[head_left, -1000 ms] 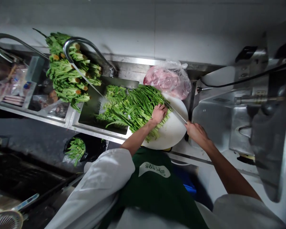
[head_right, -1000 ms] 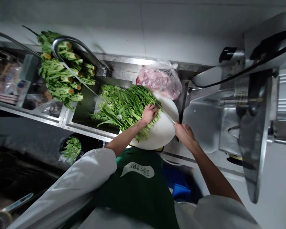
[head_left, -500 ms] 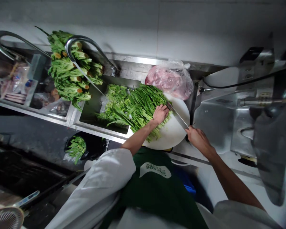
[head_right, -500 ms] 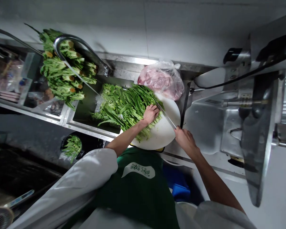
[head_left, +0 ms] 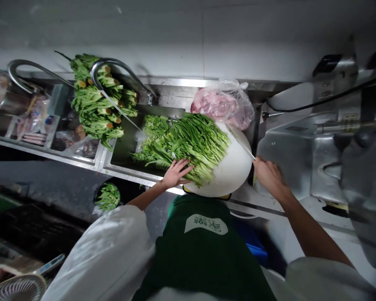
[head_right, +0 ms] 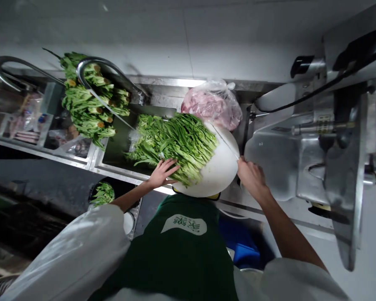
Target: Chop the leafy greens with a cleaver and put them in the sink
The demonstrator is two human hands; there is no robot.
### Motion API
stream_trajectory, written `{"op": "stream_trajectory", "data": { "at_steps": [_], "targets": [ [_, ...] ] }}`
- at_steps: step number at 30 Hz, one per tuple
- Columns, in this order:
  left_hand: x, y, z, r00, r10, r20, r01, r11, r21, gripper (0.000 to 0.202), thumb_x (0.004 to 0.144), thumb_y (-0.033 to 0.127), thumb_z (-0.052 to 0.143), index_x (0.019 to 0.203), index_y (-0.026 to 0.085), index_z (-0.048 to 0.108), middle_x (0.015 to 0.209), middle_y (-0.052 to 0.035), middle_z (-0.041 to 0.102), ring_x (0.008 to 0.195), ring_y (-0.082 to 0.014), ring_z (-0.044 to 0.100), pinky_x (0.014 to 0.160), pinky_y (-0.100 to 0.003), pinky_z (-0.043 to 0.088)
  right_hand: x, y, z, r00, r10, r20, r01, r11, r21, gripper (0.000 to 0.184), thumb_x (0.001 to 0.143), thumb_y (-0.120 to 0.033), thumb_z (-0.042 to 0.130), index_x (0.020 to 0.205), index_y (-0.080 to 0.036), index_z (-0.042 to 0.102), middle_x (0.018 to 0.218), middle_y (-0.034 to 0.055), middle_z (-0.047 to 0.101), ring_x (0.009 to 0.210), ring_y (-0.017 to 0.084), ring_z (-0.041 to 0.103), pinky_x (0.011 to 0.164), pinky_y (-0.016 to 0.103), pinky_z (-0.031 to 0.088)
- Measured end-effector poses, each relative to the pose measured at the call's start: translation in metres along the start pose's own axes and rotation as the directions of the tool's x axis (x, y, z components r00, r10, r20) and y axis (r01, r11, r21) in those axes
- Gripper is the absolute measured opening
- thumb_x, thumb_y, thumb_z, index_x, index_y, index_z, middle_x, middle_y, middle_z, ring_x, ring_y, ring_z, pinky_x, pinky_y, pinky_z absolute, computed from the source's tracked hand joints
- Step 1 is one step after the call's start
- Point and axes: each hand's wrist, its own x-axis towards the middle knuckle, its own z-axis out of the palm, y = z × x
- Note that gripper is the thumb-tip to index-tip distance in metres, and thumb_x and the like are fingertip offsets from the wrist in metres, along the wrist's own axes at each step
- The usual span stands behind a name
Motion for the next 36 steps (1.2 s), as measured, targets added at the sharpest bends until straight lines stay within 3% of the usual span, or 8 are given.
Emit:
{"op": "stream_trajectory", "data": {
  "at_steps": [3,9,15,21,24,29,33,36],
  "targets": [
    [-0.008,-0.016,0.007,0.995,-0.020,0.100,0.009,0.993,0.115,0.072,0.082,0.051,0.074,0.148,0.040,0.048,0.159,-0.0092,0.038,0.151,-0.0347,0.026,0.118,-0.057,0.028,0.017,-0.020,0.011,0.999,-0.040,-0.005,0.040,0.998,-0.047,0.039,0.099,-0.015,0.032,0.130,-0.007,0.055,0.091,0.0204,0.075,0.088,0.031,0.073,0.075,0.035,0.048],
    [0.079,-0.027,0.002,0.994,0.050,0.097,-0.073,0.965,0.251,0.098,0.082,0.042,0.073,0.162,0.022,0.019,0.167,-0.0173,0.010,0.156,-0.0345,0.005,0.121,-0.062,0.013,0.008,-0.069,0.018,0.982,-0.179,0.059,0.182,0.982,-0.057,0.042,0.095,-0.007,0.035,0.133,-0.003,0.051,0.096,0.0237,0.075,0.093,0.029,0.074,0.079,0.032,0.050],
    [0.141,-0.022,-0.012,0.936,0.260,0.236,-0.322,0.905,0.277,0.120,0.070,0.051,0.078,0.163,0.016,0.011,0.168,-0.0174,0.000,0.155,-0.0408,-0.002,0.122,-0.063,0.005,-0.005,-0.049,0.012,0.994,-0.100,0.049,0.095,0.991,0.089,0.034,0.102,-0.023,0.033,0.120,-0.014,0.060,0.092,0.0162,0.075,0.087,0.026,0.073,0.076,0.030,0.046],
    [0.211,-0.015,-0.017,0.782,0.362,0.507,-0.504,0.846,0.173,0.117,0.056,0.058,0.083,0.158,0.030,0.031,0.167,-0.0151,0.015,0.150,-0.0504,0.009,0.115,-0.068,0.012,-0.048,-0.022,0.038,0.984,0.137,0.112,-0.164,0.947,0.277,0.041,0.105,-0.038,0.029,0.112,-0.016,0.062,0.091,0.0135,0.073,0.088,0.025,0.070,0.072,0.029,0.040],
    [0.233,-0.007,-0.018,0.812,0.302,0.500,-0.435,0.884,0.172,0.118,0.058,0.060,0.082,0.158,0.025,0.030,0.160,-0.0209,0.030,0.142,-0.0500,0.027,0.114,-0.063,0.017,-0.070,-0.022,0.059,0.962,0.245,0.119,-0.271,0.903,0.332,0.037,0.104,-0.036,0.032,0.109,-0.015,0.062,0.090,0.0133,0.073,0.085,0.025,0.069,0.070,0.030,0.038],
    [0.214,0.034,-0.007,0.941,-0.024,0.338,-0.101,0.933,0.346,0.118,0.068,0.063,0.078,0.161,0.020,0.018,0.142,-0.0243,0.045,0.125,-0.0443,0.045,0.109,-0.054,0.025,-0.086,-0.035,0.074,0.910,0.383,0.162,-0.414,0.806,0.422,0.033,0.104,-0.032,0.033,0.108,-0.013,0.061,0.089,0.0147,0.071,0.085,0.025,0.070,0.071,0.030,0.040],
    [0.170,0.069,0.006,0.932,-0.296,0.208,0.195,0.896,0.398,0.124,0.073,0.070,0.072,0.163,0.025,-0.001,0.145,-0.0243,0.041,0.120,-0.0435,0.048,0.104,-0.053,0.029,-0.080,-0.051,0.074,0.898,0.411,0.158,-0.435,0.775,0.458,0.037,0.104,-0.031,0.029,0.111,-0.012,0.060,0.090,0.0161,0.071,0.086,0.026,0.070,0.074,0.032,0.042],
    [0.153,0.075,0.007,0.922,-0.307,0.234,0.201,0.899,0.390,0.136,0.063,0.077,0.076,0.161,0.032,-0.008,0.159,-0.0225,0.024,0.127,-0.0473,0.042,0.107,-0.057,0.027,-0.074,-0.061,0.073,0.915,0.373,0.152,-0.400,0.799,0.448,0.041,0.105,-0.034,0.026,0.114,-0.013,0.060,0.093,0.0166,0.071,0.088,0.026,0.069,0.075,0.032,0.043]
  ]
}}
